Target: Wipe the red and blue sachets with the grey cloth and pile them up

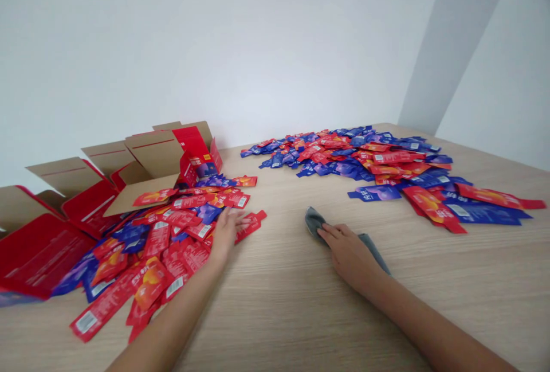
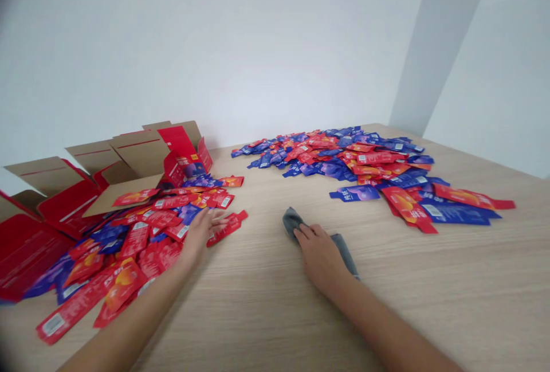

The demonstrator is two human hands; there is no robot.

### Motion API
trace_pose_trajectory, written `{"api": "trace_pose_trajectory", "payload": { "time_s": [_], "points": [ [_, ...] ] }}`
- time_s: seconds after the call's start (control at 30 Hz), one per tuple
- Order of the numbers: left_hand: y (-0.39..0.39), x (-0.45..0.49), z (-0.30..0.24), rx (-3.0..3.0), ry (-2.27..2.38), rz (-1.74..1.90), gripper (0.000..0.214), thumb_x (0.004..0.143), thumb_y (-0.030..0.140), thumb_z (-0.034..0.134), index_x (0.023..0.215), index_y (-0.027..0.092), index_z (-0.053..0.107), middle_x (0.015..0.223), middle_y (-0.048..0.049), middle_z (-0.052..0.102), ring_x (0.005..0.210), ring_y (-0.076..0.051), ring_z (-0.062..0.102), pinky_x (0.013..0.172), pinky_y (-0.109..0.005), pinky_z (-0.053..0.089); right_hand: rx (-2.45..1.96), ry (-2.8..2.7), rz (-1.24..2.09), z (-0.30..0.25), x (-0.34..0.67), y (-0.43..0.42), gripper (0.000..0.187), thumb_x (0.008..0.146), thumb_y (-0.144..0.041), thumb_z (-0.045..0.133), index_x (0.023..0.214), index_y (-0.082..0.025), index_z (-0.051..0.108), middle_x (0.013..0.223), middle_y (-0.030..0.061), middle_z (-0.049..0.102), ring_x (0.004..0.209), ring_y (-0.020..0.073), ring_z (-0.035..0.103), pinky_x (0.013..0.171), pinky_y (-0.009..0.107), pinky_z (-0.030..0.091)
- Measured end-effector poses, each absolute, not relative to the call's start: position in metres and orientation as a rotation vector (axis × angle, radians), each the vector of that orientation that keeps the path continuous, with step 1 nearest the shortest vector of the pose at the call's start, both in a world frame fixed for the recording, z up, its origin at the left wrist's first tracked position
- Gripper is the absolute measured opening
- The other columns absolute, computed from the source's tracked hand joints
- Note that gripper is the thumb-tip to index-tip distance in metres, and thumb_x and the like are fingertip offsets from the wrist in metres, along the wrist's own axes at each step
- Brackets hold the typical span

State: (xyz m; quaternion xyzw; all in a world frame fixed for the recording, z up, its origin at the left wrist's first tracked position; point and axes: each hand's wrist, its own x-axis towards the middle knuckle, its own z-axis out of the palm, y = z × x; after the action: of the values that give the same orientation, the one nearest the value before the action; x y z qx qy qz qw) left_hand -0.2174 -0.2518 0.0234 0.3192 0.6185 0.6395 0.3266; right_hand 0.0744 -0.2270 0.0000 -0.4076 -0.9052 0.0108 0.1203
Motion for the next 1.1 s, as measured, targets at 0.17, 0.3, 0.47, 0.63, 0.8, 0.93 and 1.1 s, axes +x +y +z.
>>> {"api": "trace_pose_trajectory", "payload": {
  "time_s": [0.17, 0.3, 0.47, 0.63, 0.8, 0.93, 1.1],
  "points": [
    [-0.176, -0.093, 0.01, 1.539, 1.665, 1.092, 0.048, 0.083, 0.028, 0.05, 0.128, 0.013, 0.04, 0.118, -0.0133, 0.057, 0.093, -0.018, 0.061, 0.084, -0.031, 0.048, -1.187, -2.654, 0.176, 0.007, 0.072, -0.236, 0.047, 0.081, -0.009, 0.038, 0.126, -0.016, 0.052, 0.129, 0.0109, 0.051, 0.109, 0.0248, 0.045, 0.094, 0.038, 0.036],
    [-0.123, -0.001, 0.014, 2.21, 1.515, 0.676, 0.057, 0.08, 0.026, 0.056, 0.131, 0.009, 0.038, 0.132, -0.0191, 0.045, 0.122, -0.025, 0.043, 0.101, -0.033, 0.034, -1.161, -2.626, 0.253, 0.005, 0.073, -0.234, 0.045, 0.08, -0.011, 0.042, 0.122, -0.019, 0.055, 0.124, 0.0088, 0.055, 0.113, 0.0247, 0.042, 0.094, 0.037, 0.036],
    [-0.083, 0.059, 0.01, 2.45, 1.46, 0.518, 0.059, 0.076, 0.02, 0.062, 0.129, 0.006, 0.041, 0.126, -0.0214, 0.05, 0.116, -0.03, 0.048, 0.093, -0.035, 0.038, -1.1, -2.537, 0.197, -0.008, 0.073, -0.23, 0.041, 0.083, -0.012, 0.042, 0.121, -0.018, 0.056, 0.122, 0.0078, 0.058, 0.116, 0.0249, 0.043, 0.097, 0.037, 0.035],
    [-0.074, 0.06, 0.003, 2.504, 1.512, 0.475, 0.031, 0.085, 0.01, 0.043, 0.114, 0.004, 0.053, 0.103, -0.0189, 0.062, 0.1, -0.029, 0.058, 0.084, -0.036, 0.042, -1.088, -2.53, 0.234, -0.004, 0.075, -0.231, 0.042, 0.082, -0.012, 0.044, 0.121, -0.02, 0.056, 0.122, 0.0072, 0.058, 0.117, 0.0232, 0.044, 0.097, 0.036, 0.036],
    [-0.097, 0.001, 0.008, 2.442, 1.66, 0.482, 0.027, 0.087, 0.005, 0.033, 0.102, 0.003, 0.055, 0.099, -0.0151, 0.062, 0.102, -0.023, 0.057, 0.085, -0.033, 0.04, -1.065, -2.547, 0.35, 0.007, 0.078, -0.233, 0.045, 0.079, -0.006, 0.041, 0.116, -0.024, 0.06, 0.121, 0.0045, 0.058, 0.109, 0.0214, 0.047, 0.092, 0.036, 0.04],
    [-0.127, -0.074, 0.015, 2.277, 1.822, 0.488, 0.016, 0.08, 0.005, 0.046, 0.087, 0.009, 0.06, 0.092, -0.014, 0.065, 0.099, -0.023, 0.059, 0.087, -0.035, 0.042, -1.033, -2.509, 0.402, 0.001, 0.08, -0.229, 0.053, 0.072, 0.003, 0.037, 0.113, -0.02, 0.062, 0.122, 0.006, 0.057, 0.107, 0.0201, 0.049, 0.094, 0.036, 0.04],
    [-0.187, -0.147, 0.018, 1.83, 1.887, 0.653, 0.016, 0.085, 0.022, 0.045, 0.093, 0.013, 0.056, 0.074, -0.0062, 0.065, 0.067, -0.017, 0.065, 0.063, -0.029, 0.051, -0.969, -2.141, 0.393, -0.003, 0.082, -0.219, 0.046, 0.079, -0.003, 0.033, 0.11, -0.021, 0.062, 0.112, 0.0073, 0.062, 0.105, 0.0196, 0.052, 0.092, 0.04, 0.042]
  ]
}}
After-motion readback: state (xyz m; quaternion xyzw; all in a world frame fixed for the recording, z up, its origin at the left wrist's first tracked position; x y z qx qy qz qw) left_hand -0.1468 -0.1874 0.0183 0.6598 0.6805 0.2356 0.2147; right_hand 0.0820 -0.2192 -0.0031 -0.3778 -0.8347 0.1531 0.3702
